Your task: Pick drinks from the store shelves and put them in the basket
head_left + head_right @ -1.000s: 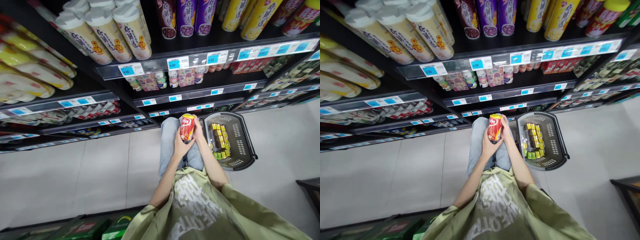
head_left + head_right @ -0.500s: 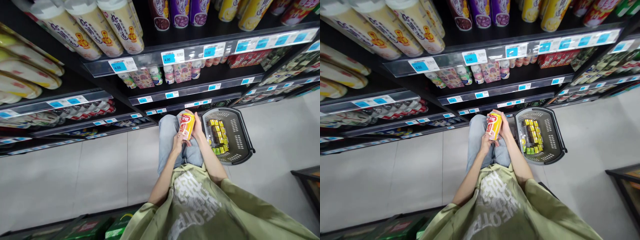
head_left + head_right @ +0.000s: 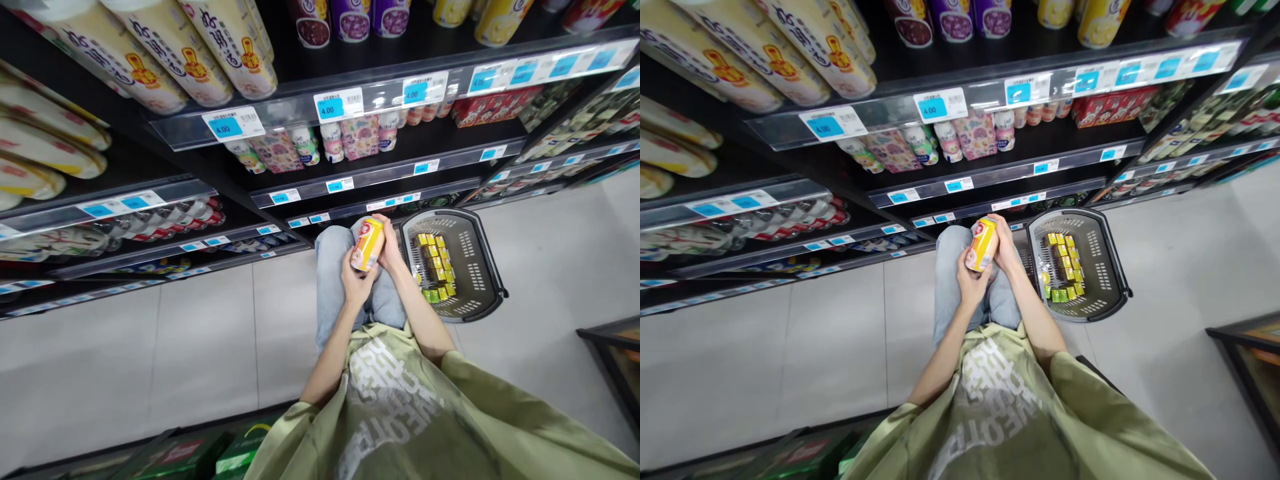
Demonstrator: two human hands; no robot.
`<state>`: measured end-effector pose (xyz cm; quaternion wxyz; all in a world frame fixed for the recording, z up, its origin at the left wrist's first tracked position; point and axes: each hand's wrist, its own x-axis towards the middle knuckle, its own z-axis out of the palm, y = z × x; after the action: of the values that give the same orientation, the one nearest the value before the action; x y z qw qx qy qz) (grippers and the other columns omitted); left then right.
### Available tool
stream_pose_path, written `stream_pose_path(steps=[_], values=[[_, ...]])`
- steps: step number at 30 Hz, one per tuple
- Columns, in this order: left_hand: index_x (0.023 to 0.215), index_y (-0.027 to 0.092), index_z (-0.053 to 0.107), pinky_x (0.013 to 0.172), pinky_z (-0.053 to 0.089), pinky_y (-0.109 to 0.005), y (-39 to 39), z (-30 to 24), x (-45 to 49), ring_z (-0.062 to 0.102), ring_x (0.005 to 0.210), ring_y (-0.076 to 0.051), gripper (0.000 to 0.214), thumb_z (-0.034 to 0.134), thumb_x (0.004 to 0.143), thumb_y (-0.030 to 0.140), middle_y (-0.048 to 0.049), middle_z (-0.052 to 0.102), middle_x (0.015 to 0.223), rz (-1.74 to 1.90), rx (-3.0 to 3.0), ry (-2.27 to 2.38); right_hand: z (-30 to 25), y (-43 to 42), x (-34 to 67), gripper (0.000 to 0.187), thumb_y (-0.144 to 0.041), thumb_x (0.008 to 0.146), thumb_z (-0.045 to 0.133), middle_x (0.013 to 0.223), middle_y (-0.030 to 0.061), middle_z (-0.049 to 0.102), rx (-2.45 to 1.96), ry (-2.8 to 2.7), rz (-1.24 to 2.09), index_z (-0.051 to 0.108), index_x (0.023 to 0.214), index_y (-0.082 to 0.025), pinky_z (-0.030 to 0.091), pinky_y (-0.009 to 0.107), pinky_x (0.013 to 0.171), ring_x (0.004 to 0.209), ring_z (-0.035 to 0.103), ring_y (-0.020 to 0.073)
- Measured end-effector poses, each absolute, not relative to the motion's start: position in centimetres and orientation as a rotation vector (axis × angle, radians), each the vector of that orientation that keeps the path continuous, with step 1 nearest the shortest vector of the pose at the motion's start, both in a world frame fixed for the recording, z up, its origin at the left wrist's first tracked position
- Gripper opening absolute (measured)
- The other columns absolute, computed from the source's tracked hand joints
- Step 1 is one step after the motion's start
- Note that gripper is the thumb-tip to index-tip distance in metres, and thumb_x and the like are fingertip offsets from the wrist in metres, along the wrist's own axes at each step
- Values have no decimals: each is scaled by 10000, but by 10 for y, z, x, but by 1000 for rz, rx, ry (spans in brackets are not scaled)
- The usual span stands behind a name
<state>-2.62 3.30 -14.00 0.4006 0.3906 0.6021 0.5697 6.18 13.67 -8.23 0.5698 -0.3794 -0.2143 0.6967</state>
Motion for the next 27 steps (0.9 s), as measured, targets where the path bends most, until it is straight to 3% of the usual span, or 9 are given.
stream_pose_path(steps=[3, 5, 9, 16, 27], values=[[1382, 214, 555, 470, 598, -306, 33, -140, -29, 703, 571, -177, 830, 766, 869, 831, -59, 762, 980, 1359, 859, 1328, -79, 135, 61, 590, -768, 872, 797, 1014, 48, 821, -852, -494, 1688, 675, 1163, -269, 684, 376, 802, 986, 814, 265], [1267, 215, 593, 445, 565, -296, 32, -139, -31, 644, 474, -152, 768, 742, 874, 858, -18, 740, 855, 1322, 835, 1243, -77, 133, 62, 595, -770, 898, 778, 1001, 37, 821, -833, -478, 1730, 684, 1207, -271, 676, 342, 764, 957, 816, 248], [1169, 205, 630, 438, 559, -308, 31, -132, -33, 650, 465, -173, 756, 809, 814, 848, -14, 744, 789, 1276, 821, 1198, -72, 132, 63, 565, -762, 970, 709, 962, 20, 811, -847, -410, 1788, 691, 1267, -282, 659, 304, 699, 919, 818, 227], [1202, 209, 632, 441, 563, -332, 33, -126, -32, 653, 461, -188, 802, 818, 784, 868, -9, 735, 762, 1240, 829, 1198, -73, 133, 64, 530, -762, 966, 714, 993, 29, 816, -870, -411, 1770, 686, 1177, -276, 673, 321, 733, 942, 822, 232], [1222, 205, 619, 444, 546, -314, 33, -128, -32, 653, 468, -179, 820, 844, 762, 845, -14, 751, 797, 1222, 802, 1189, -64, 132, 65, 575, -769, 982, 702, 1014, 31, 821, -884, -402, 1784, 691, 1294, -286, 690, 339, 764, 1004, 821, 245]])
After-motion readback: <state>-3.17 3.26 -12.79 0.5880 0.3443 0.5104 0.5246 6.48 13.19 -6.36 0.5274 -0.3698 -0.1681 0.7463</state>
